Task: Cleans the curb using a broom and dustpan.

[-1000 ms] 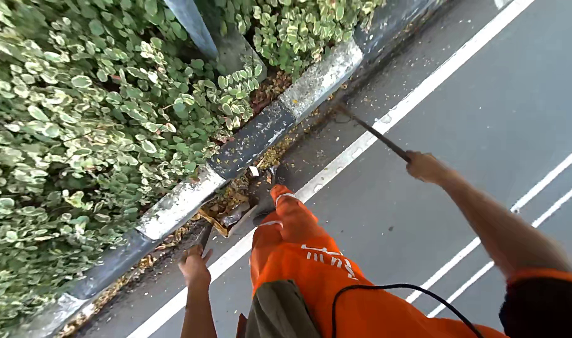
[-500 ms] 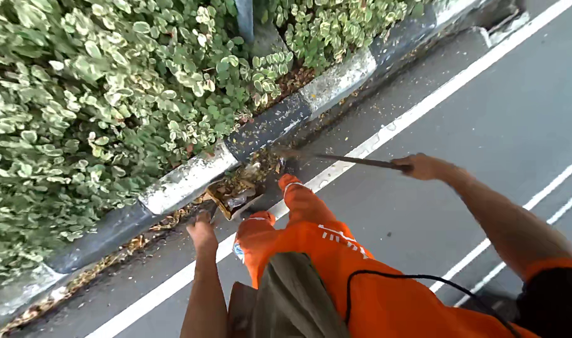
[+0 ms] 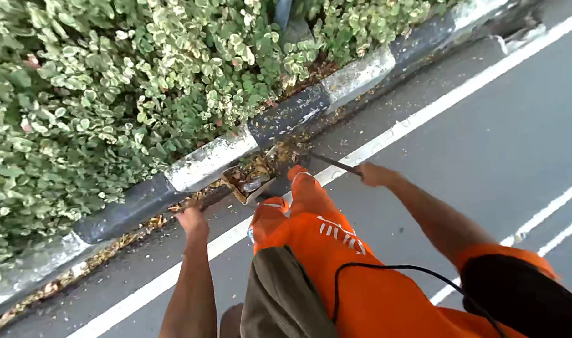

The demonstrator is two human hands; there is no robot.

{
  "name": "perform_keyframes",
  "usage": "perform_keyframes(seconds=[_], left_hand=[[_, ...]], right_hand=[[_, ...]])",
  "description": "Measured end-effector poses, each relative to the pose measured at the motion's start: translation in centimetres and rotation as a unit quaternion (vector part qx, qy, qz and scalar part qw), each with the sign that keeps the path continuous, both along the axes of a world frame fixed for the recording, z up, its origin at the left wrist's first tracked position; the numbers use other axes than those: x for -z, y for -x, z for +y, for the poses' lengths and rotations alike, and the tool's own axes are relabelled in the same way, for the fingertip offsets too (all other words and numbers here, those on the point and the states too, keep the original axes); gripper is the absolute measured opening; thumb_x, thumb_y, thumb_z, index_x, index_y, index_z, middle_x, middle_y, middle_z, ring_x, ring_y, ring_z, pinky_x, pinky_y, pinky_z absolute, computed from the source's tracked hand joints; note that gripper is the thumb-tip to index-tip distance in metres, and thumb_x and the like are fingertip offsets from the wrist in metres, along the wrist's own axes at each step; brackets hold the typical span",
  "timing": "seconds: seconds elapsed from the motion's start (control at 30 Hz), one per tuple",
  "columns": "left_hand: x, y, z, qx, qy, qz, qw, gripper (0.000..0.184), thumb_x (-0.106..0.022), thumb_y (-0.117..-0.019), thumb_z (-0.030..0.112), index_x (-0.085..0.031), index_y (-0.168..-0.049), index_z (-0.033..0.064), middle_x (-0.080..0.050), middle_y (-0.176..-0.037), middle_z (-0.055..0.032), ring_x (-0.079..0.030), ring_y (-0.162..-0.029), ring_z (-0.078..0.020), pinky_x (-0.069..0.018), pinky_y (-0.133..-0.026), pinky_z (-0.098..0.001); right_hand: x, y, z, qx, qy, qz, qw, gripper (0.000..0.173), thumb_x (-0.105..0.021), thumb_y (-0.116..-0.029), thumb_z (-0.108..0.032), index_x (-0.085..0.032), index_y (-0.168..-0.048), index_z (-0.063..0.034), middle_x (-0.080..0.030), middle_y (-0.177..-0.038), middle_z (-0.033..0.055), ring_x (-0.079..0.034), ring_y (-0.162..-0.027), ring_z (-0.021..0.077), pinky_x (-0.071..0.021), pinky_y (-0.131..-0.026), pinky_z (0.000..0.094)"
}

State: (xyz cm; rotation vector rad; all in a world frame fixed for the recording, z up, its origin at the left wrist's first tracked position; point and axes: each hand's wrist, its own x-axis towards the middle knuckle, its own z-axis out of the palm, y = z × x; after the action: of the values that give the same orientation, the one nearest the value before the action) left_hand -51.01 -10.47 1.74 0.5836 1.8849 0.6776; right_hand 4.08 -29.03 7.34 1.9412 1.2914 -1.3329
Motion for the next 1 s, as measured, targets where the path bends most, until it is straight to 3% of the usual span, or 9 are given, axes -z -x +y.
perform_keyframes(seconds=[0.13,0.23,0.33,0.4,0.53,0.63,0.8,0.9,1.0], left_hand=[[0.2,1.8,2.2,-0.017,0.005,0.007,1.000,0.040,-0.050,-0.1021,0.018,-0.042,-0.138,0.0022,-0.056,-0.098,-0.0128,-0.063,-0.082,-0.0252,-0.0585,-0.068,-0.0507],[0.2,-0.5,2.1,0.025,0.029,0.041,0.998,0.043,-0.049,-0.1053,0.024,-0.045,-0.141,-0.0002,-0.059,-0.108,-0.0177,-0.063,-0.090,-0.0272,-0.0577,-0.074,-0.0504],[-0.8,-3.7,1.5,0.061,0.053,0.065,0.995,0.053,-0.049,-0.1066,0.029,-0.040,-0.148,-0.0022,-0.058,-0.127,-0.0246,-0.063,-0.107,-0.0330,-0.0572,-0.086,-0.0531],[-1.1,-5.1,1.5,0.106,0.064,0.077,0.989,0.051,-0.051,-0.1057,0.030,-0.045,-0.143,-0.0042,-0.059,-0.126,-0.0254,-0.063,-0.108,-0.0333,-0.0560,-0.088,-0.0531],[-1.6,-6.3,1.7,0.175,0.098,0.103,0.974,0.047,-0.053,-0.1053,0.032,-0.054,-0.136,-0.0031,-0.063,-0.121,-0.0227,-0.063,-0.107,-0.0316,-0.0534,-0.088,-0.0533],[-1.8,-6.5,2.5,0.182,0.109,0.101,0.972,0.041,-0.052,-0.1061,0.033,-0.062,-0.126,-0.0018,-0.067,-0.113,-0.0185,-0.063,-0.102,-0.0287,-0.0517,-0.086,-0.0524],[-2.3,-5.3,3.1,0.266,0.194,0.103,0.939,0.062,-0.041,-0.1066,0.058,-0.064,-0.131,0.0062,-0.061,-0.132,-0.0212,-0.059,-0.120,-0.0403,-0.0479,-0.089,-0.0696],[-3.1,-6.1,2.9,0.211,0.217,0.030,0.953,0.062,-0.044,-0.1067,0.055,-0.049,-0.145,0.0073,-0.054,-0.142,-0.0231,-0.060,-0.121,-0.0428,-0.0546,-0.085,-0.0661],[-3.7,-7.7,2.5,0.126,0.172,-0.064,0.975,0.057,-0.044,-0.1090,0.047,-0.036,-0.154,0.0120,-0.050,-0.148,-0.0196,-0.059,-0.125,-0.0389,-0.0557,-0.087,-0.0625]], right_hand=[[-10.9,-7.2,-7.8,0.012,-0.007,-0.018,1.000,0.045,-0.066,-0.1002,-0.013,-0.061,-0.145,-0.0175,-0.072,-0.118,0.0220,-0.068,-0.110,0.0424,-0.0512,-0.097,0.0631],[-14.3,-7.7,-12.0,0.080,0.034,-0.059,0.994,0.044,-0.060,-0.1037,-0.016,-0.058,-0.147,-0.0137,-0.068,-0.125,0.0261,-0.064,-0.118,0.0466,-0.0471,-0.101,0.0671],[-11.3,-2.9,-13.4,0.196,0.051,-0.118,0.972,0.036,-0.063,-0.0985,-0.013,-0.064,-0.132,-0.0014,-0.066,-0.123,0.0309,-0.062,-0.118,0.0503,-0.0481,-0.098,0.0697],[-8.0,2.2,-11.6,0.286,0.072,-0.134,0.946,0.044,-0.067,-0.0933,-0.012,-0.059,-0.134,0.0034,-0.063,-0.127,0.0320,-0.062,-0.120,0.0490,-0.0510,-0.098,0.0677],[-3.8,6.8,-9.5,0.239,0.094,-0.050,0.965,0.040,-0.067,-0.0917,-0.013,-0.063,-0.129,0.0023,-0.065,-0.126,0.0293,-0.063,-0.120,0.0464,-0.0517,-0.096,0.0666],[-6.1,1.1,-9.5,0.204,0.054,-0.039,0.977,0.038,-0.062,-0.0963,-0.010,-0.065,-0.134,-0.0057,-0.067,-0.125,0.0265,-0.063,-0.119,0.0463,-0.0490,-0.100,0.0670],[-10.5,-12.0,-6.4,0.166,0.038,-0.123,0.978,0.032,-0.061,-0.0977,-0.008,-0.067,-0.129,-0.0030,-0.067,-0.120,0.0308,-0.063,-0.116,0.0509,-0.0487,-0.095,0.0706],[-7.6,-14.3,-0.4,0.181,0.052,-0.150,0.971,0.036,-0.063,-0.0974,-0.006,-0.062,-0.131,0.0068,-0.063,-0.126,0.0350,-0.060,-0.122,0.0527,-0.0468,-0.100,0.0697],[0.1,-11.7,4.7,0.206,0.060,-0.134,0.967,0.049,-0.065,-0.0969,-0.011,-0.053,-0.139,0.0104,-0.059,-0.135,0.0355,-0.057,-0.128,0.0506,-0.0474,-0.104,0.0671]])
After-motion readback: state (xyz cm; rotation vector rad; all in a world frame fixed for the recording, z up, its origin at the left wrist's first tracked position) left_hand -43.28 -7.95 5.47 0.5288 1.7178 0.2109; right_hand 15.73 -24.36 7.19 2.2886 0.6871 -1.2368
